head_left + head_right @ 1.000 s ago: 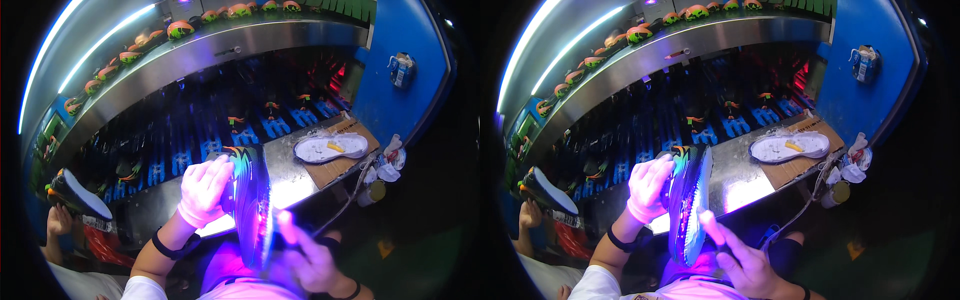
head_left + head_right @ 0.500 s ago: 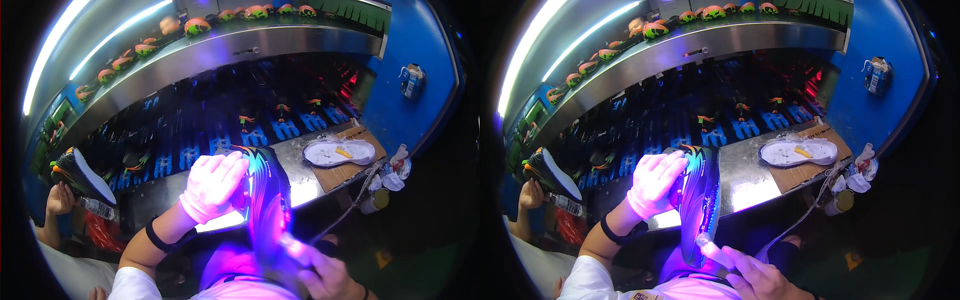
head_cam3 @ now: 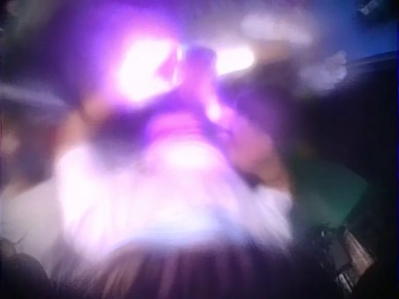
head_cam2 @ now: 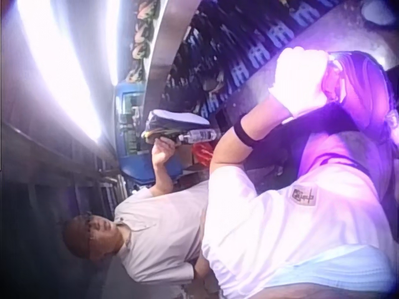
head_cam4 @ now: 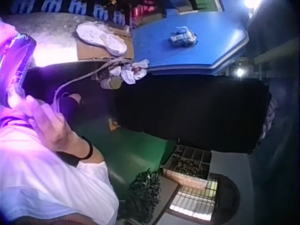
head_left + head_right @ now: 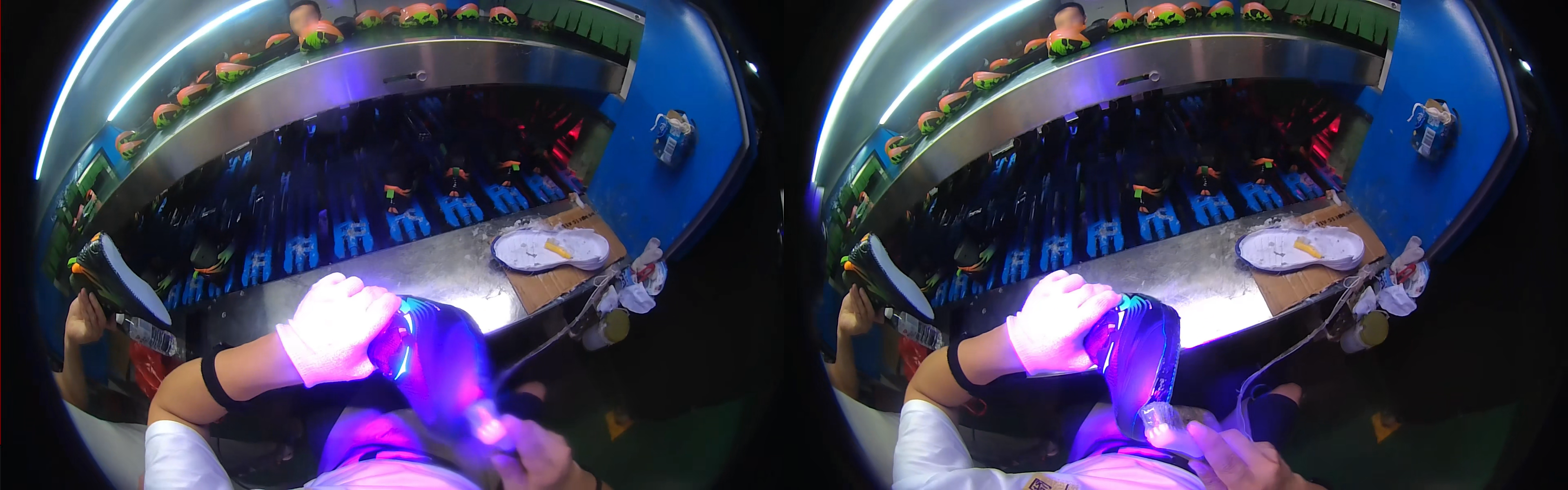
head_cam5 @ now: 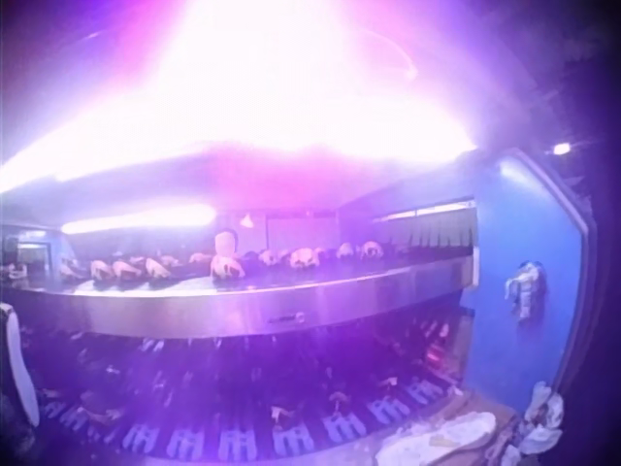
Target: Applying adhesive to the edges of shoe soles using a small brush at a manufacturing station.
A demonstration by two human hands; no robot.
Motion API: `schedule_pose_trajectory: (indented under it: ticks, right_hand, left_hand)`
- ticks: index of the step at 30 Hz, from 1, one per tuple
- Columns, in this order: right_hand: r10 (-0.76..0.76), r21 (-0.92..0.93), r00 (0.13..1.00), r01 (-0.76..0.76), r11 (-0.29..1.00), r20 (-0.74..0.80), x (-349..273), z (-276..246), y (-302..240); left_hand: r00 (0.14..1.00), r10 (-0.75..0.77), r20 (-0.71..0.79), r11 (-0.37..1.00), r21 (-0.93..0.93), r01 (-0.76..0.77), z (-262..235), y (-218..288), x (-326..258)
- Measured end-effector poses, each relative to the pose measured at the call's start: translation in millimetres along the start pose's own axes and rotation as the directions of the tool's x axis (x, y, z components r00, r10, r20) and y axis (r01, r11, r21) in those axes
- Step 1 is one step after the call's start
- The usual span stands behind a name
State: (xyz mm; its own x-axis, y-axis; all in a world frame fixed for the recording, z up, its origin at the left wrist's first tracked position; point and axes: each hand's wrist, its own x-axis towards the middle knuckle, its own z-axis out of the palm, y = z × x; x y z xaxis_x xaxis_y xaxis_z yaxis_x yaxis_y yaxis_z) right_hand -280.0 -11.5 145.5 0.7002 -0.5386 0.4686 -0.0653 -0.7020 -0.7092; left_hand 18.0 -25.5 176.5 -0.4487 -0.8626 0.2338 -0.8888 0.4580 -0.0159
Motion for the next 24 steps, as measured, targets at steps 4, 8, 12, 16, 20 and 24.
schedule_pose_trajectory:
  ticks: [4, 8, 12, 16, 20, 24]
  right_hand:
    - [-0.023, -0.797, 0.973, 0.201, 0.57, 0.229, 0.1, -6.9, -6.1]
    - [-0.072, -0.634, 0.985, 0.156, 0.757, 0.157, 3.5, -6.1, 0.9]
    - [-0.075, -0.408, 0.994, 0.101, 0.907, 0.079, 10.7, -0.3, 25.1]
    - [-0.151, -0.439, 0.988, 0.129, 0.889, -0.015, 17.1, 8.2, 45.5]
    - [-0.228, -0.337, 0.973, 0.205, 0.919, -0.032, 26.5, 10.3, 63.7]
    - [-0.258, -0.271, 0.966, 0.241, 0.932, -0.031, 31.8, 13.8, 71.3]
  left_hand:
    - [0.964, -0.025, 0.264, 0.995, -0.082, 0.048, -3.2, -4.6, -3.9]
    - [0.883, 0.019, 0.469, 0.958, -0.26, 0.118, -3.4, -7.1, -4.4]
    - [0.81, 0.04, 0.586, 0.897, -0.379, 0.23, 5.6, -6.2, -2.1]
    - [0.717, 0.091, 0.691, 0.816, -0.465, 0.344, 14.4, -11.5, 1.0]
    - [0.678, 0.143, 0.721, 0.719, -0.546, 0.429, 19.5, -20.9, 1.2]
    - [0.658, 0.228, 0.718, 0.577, -0.644, 0.503, 30.5, -27.5, 0.6]
